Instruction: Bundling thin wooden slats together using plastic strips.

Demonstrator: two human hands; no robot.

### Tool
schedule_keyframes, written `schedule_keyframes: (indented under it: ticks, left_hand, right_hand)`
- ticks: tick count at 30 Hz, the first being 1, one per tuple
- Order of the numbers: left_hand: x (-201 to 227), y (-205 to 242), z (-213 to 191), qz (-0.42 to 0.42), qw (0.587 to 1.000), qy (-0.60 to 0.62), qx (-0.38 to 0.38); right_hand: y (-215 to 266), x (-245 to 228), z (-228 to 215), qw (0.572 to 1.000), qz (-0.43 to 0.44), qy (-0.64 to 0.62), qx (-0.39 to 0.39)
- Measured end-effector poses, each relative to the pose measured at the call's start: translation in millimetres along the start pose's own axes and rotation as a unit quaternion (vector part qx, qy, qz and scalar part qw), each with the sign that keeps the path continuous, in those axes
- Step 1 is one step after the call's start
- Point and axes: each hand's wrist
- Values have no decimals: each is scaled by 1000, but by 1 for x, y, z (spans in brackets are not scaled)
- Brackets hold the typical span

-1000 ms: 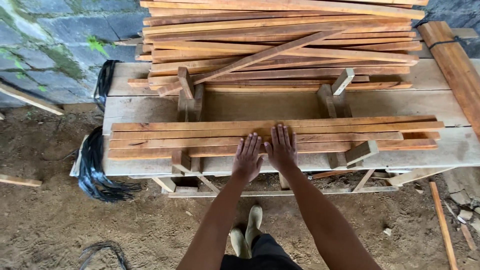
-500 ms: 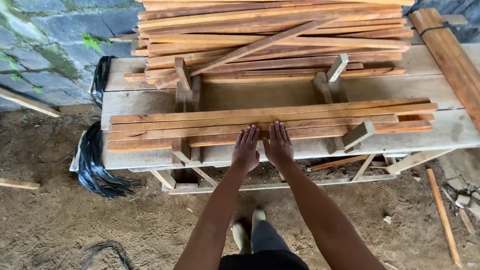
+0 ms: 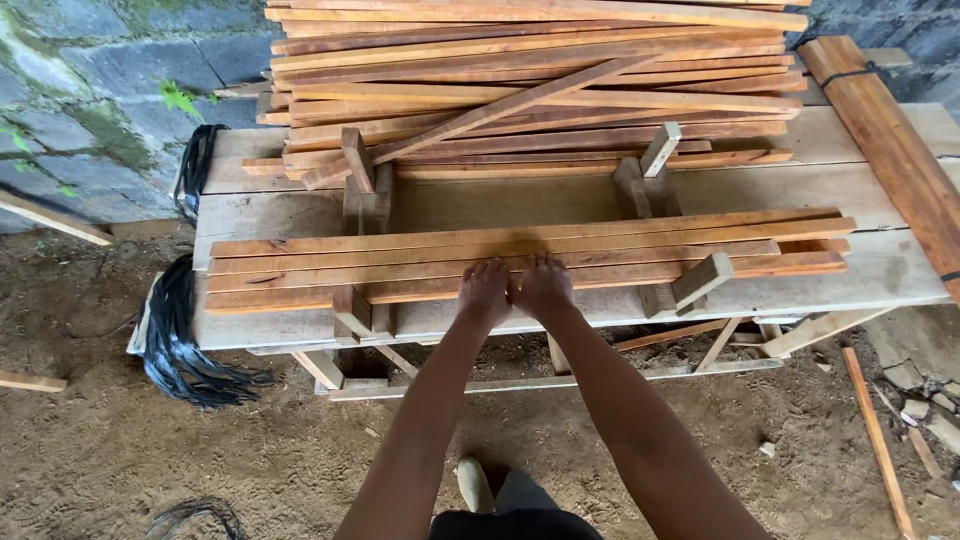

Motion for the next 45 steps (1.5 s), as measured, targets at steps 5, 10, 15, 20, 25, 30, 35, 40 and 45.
schedule_keyframes:
  ticks: [5, 10, 15, 20, 25, 30, 35, 40, 45]
  left_hand:
    - [2, -1, -38, -18, 1000, 17, 0]
    - [-6, 0, -48, -9, 1000, 11, 3]
    - [-2, 23, -73, -7, 1000, 19, 24]
    - [5, 28, -69, 20, 992, -36, 118]
    - [-2, 25, -77, 15, 997, -13, 74]
    - [-24, 8, -73, 40, 998, -14, -41]
    - [-94, -8, -40, 11, 989, -102, -106]
    - [-222, 32, -93, -34, 993, -21, -109]
    - [-351, 112, -99, -61, 996, -23, -66]
  right_hand:
    - [3, -18, -44, 993, 70, -44, -86]
    - [-21, 25, 10, 968, -60, 64, 234]
    - [-44, 36, 5, 999, 27, 30, -23]
    - [-75, 24, -18, 994, -52, 60, -77]
    - [-99, 17, -17, 991, -57, 83, -91]
    - [-85, 10, -16, 982, -139, 102, -82]
    - [-46, -71, -48, 970, -242, 9, -8]
    - [-59, -139, -16, 971, -213, -62, -89]
    - [-70, -226, -22, 972, -158, -93, -147]
Point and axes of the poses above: each hand's wrist, its own y-axis away from the middle knuckle, its own z-axis out of the palm, x = y × z, and after that the axes turned 11 degrees about -y, right-handed
